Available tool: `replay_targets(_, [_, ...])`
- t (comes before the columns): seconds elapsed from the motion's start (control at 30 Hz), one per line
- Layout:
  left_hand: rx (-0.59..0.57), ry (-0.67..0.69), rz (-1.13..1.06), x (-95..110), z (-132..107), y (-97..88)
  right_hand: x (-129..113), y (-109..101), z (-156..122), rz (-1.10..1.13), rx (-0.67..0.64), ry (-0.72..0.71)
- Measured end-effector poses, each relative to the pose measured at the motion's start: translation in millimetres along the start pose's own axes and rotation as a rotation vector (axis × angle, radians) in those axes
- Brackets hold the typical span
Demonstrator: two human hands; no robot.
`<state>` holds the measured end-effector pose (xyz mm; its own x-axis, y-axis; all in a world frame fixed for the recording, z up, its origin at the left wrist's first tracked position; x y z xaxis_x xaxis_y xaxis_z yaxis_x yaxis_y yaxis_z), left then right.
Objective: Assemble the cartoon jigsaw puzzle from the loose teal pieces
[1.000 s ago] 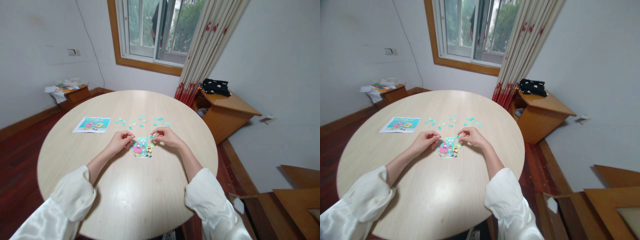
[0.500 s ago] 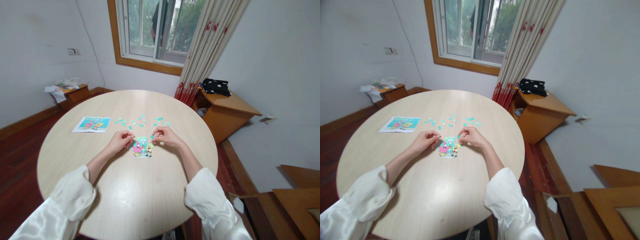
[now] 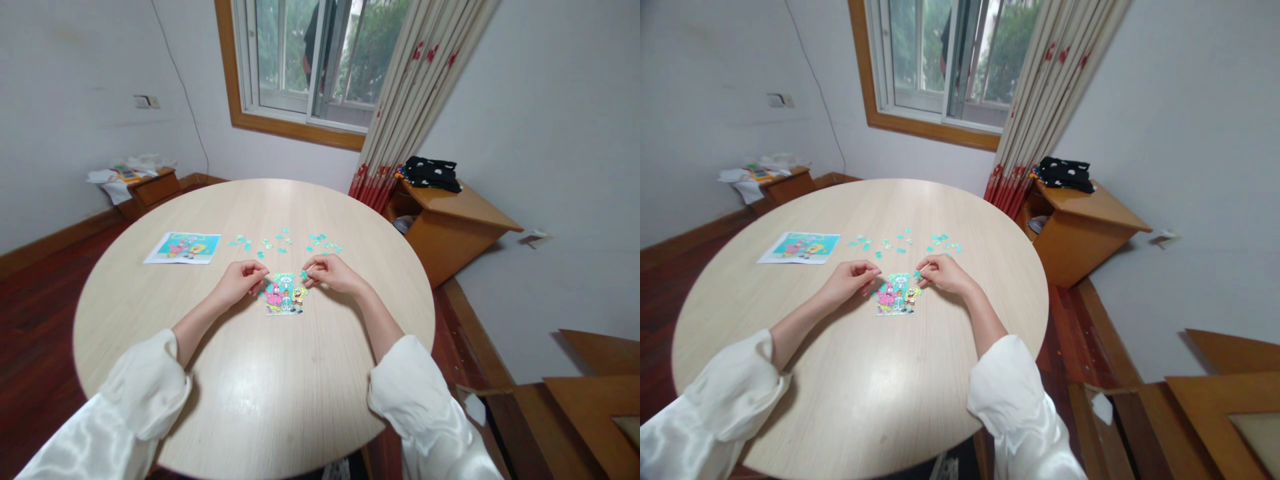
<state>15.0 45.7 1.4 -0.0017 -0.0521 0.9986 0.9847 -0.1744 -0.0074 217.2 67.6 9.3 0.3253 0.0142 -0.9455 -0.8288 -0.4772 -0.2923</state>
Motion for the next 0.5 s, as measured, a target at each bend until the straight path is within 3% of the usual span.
replay_targets(0.5, [0.033, -0.002, 0.002, 0.0, 0.8, -2.5, -0.5, -1.7, 1.0, -0.009, 0.027, -0.012])
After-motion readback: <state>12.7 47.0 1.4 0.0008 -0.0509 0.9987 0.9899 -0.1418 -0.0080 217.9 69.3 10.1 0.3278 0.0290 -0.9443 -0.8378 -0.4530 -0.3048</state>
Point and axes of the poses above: each hand's wrist, its own z-axis towards the middle knuckle, its own y-axis out of the palm, x = y × z, the point moved 6 cm from there along z, towards the middle knuckle, and after that the axes turned 8 degrees about -z, right-handed, at the moved point
